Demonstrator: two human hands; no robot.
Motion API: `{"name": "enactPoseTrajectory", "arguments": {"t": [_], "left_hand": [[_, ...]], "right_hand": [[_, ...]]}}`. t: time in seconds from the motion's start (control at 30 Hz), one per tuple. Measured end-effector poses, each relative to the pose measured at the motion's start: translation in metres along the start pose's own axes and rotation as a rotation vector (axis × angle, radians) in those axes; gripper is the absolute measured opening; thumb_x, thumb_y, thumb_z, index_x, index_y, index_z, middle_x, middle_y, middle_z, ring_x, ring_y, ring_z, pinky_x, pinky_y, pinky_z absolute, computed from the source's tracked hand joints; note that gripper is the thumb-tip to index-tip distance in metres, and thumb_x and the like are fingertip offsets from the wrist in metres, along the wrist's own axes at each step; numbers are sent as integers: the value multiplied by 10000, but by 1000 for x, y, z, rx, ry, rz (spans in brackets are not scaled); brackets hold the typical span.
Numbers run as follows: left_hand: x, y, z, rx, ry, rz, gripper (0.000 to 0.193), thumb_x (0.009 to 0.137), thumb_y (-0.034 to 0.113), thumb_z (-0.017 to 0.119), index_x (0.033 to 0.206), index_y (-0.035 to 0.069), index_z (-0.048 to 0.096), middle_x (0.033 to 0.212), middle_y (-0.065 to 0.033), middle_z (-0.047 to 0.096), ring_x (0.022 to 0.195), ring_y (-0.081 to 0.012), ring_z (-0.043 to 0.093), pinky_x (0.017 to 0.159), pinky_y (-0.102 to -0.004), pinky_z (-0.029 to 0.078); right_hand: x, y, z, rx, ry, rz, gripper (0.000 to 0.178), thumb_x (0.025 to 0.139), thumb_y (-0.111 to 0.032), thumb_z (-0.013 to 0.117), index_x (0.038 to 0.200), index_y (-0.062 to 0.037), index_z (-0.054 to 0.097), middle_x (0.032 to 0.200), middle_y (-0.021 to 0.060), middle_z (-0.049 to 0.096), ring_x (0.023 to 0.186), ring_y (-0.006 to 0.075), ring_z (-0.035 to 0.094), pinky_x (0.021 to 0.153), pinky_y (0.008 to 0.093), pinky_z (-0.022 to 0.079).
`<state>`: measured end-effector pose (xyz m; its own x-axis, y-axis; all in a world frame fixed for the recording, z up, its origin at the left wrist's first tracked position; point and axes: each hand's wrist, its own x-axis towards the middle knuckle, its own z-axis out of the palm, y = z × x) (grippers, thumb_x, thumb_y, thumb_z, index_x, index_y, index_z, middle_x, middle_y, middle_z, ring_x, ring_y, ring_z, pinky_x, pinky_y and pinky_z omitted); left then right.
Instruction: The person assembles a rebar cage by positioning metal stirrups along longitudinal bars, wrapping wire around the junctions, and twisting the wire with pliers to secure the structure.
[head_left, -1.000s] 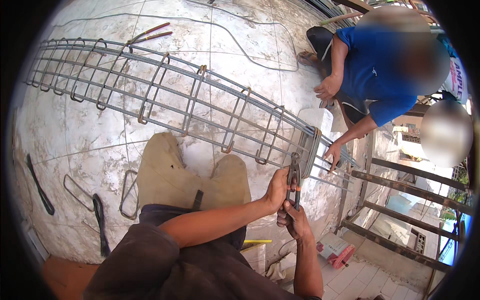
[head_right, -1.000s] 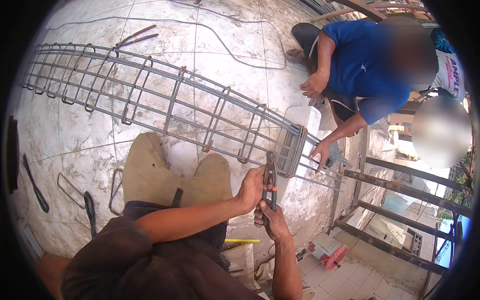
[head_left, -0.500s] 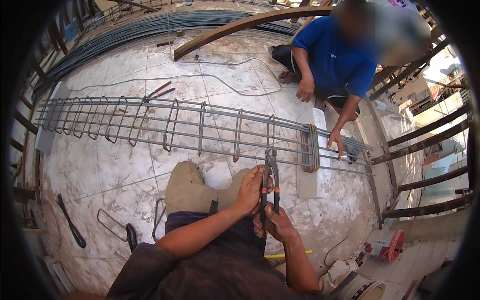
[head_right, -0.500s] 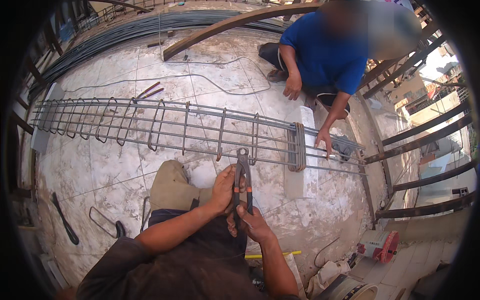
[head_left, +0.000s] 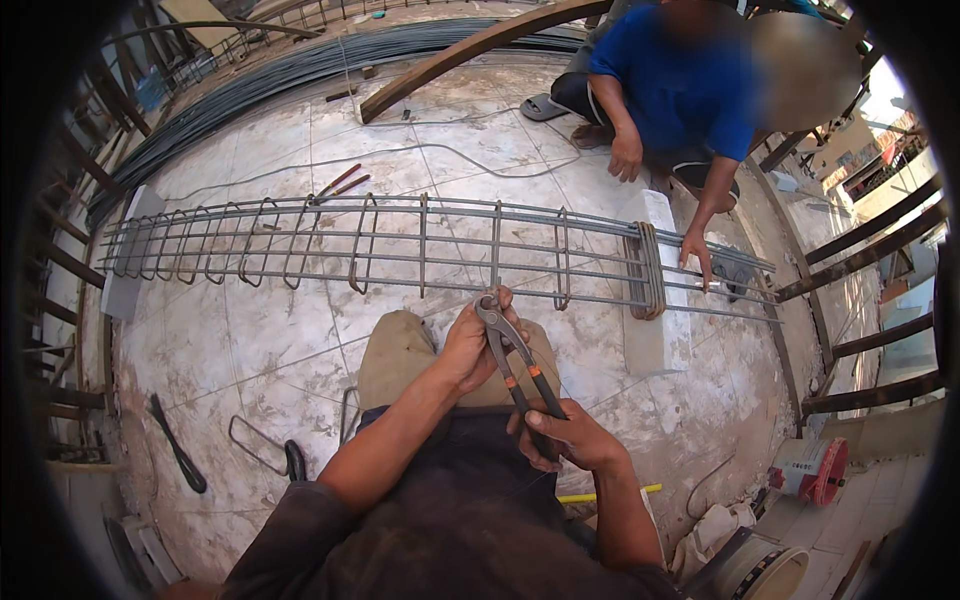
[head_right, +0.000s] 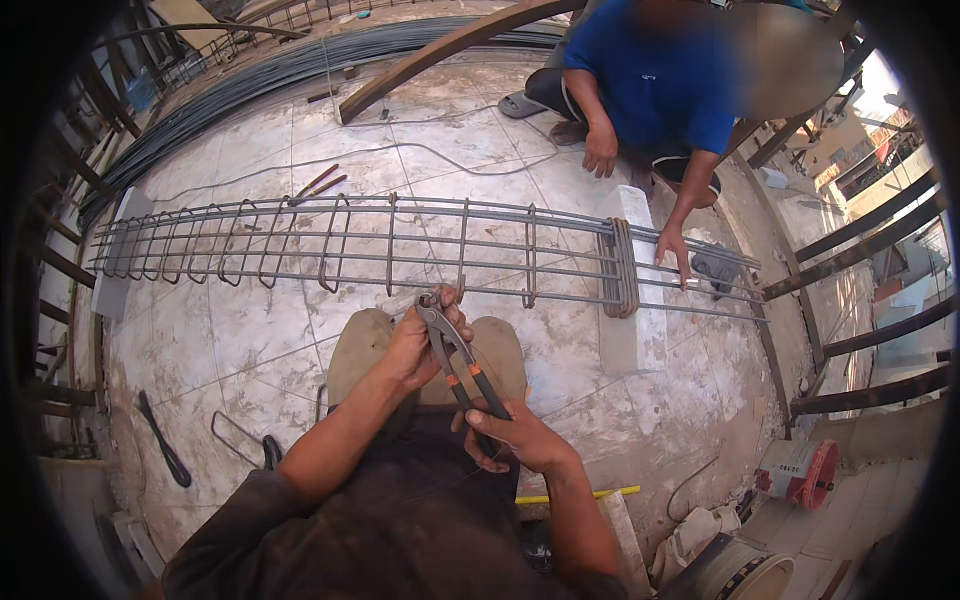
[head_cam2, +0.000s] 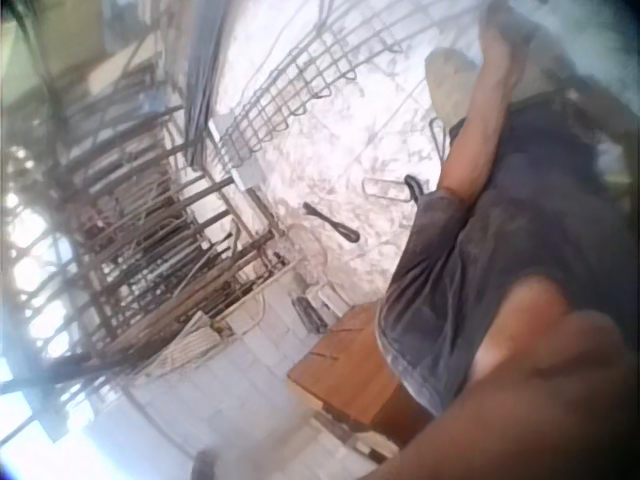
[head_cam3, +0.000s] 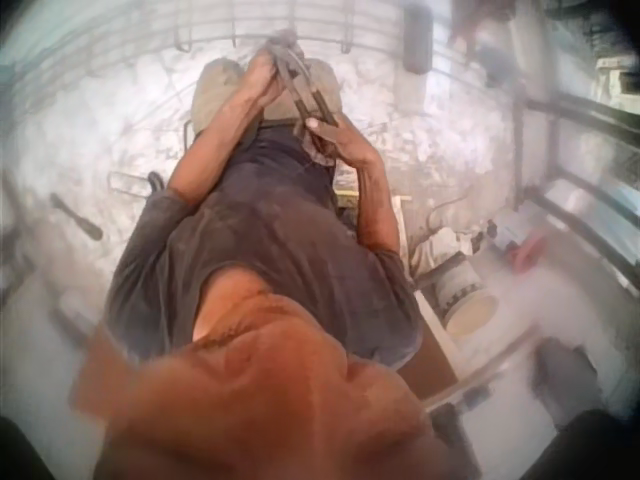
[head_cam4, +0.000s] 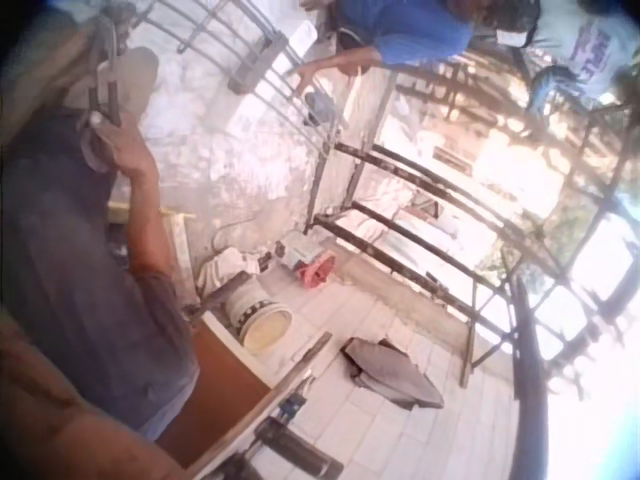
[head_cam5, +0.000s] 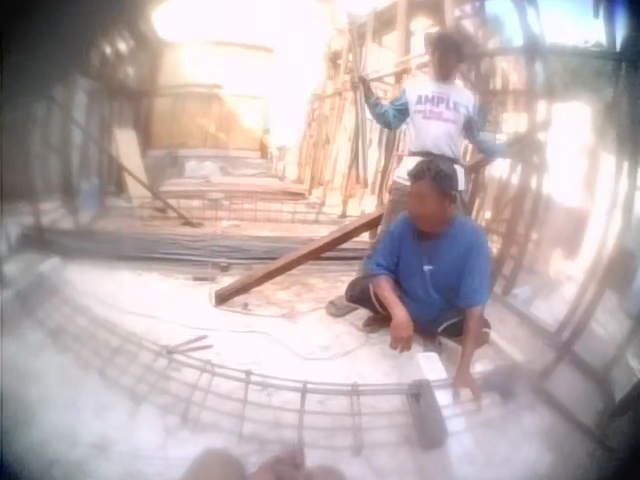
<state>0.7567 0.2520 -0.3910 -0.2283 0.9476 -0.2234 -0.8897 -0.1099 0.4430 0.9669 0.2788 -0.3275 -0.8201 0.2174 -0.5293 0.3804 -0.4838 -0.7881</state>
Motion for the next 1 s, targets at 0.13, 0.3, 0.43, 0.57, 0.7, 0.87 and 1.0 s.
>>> {"name": "enactPoseTrajectory", "arguments": {"t": [0.13, 0.3, 0.43, 0.57, 0.7, 0.87, 1.0], "left_hand": [[18, 31, 13, 81, -88, 160, 225, 1100, 335, 498, 1043, 122, 545, 720, 57, 450, 631, -48, 432, 608, -225, 428], [22, 155, -12, 190, 9, 469, 193, 1110, 305, 475, 1028, 138, 524, 706, 81, 388, 582, -13, 286, 477, -176, 226], [-34, 256, -20, 950, 342, 641, 277, 1106, 361, 474, 978, 133, 568, 697, 87, 437, 556, -4, 273, 481, -194, 209], [-75, 262, -26, 1302, 504, 428, 316, 1097, 383, 478, 933, 133, 581, 680, 95, 419, 572, -2, 286, 484, -203, 209], [-98, 198, -52, 1267, 395, 80, 325, 1094, 354, 482, 921, 102, 589, 689, 68, 437, 615, -39, 343, 560, -225, 286], [-102, 113, -91, 1197, 279, -135, 330, 1096, 307, 485, 941, 41, 604, 747, 30, 478, 702, -77, 429, 638, -258, 384], [-99, 70, -76, 967, 255, -379, 324, 1099, 307, 487, 965, 37, 607, 759, 27, 495, 704, -82, 442, 638, -257, 387]], "right_hand": [[-8, 18, -18, 293, -304, 54, 460, 1023, -413, 610, 1101, 41, 603, 653, 115, 598, 482, 176, 553, 413, 292, 408], [-30, 62, -46, 165, -86, 146, 544, 1000, -424, 641, 1179, 88, 615, 718, 127, 640, 545, 209, 619, 462, 341, 461], [-38, 129, -96, -21, 566, 228, 434, 997, -399, 643, 1052, 31, 653, 729, 120, 657, 609, 239, 655, 532, 390, 496], [-15, 282, -176, -603, 1054, 365, 432, 967, -382, 647, 929, 48, 655, 815, 227, 710, 747, 422, 698, 693, 510, 528], [19, 333, -151, -642, 1303, 510, 417, 928, -364, 666, 967, 51, 662, 957, 311, 701, 974, 484, 681, 866, 533, 516], [22, 357, -152, -920, 1406, 404, 528, 878, -345, 739, 1152, 92, 623, 990, 292, 703, 963, 453, 684, 879, 495, 527], [59, 218, -125, -344, 986, 18, 682, 858, -305, 793, 1366, 80, 550, 1111, 269, 692, 946, 301, 686, 833, 391, 546]]}}
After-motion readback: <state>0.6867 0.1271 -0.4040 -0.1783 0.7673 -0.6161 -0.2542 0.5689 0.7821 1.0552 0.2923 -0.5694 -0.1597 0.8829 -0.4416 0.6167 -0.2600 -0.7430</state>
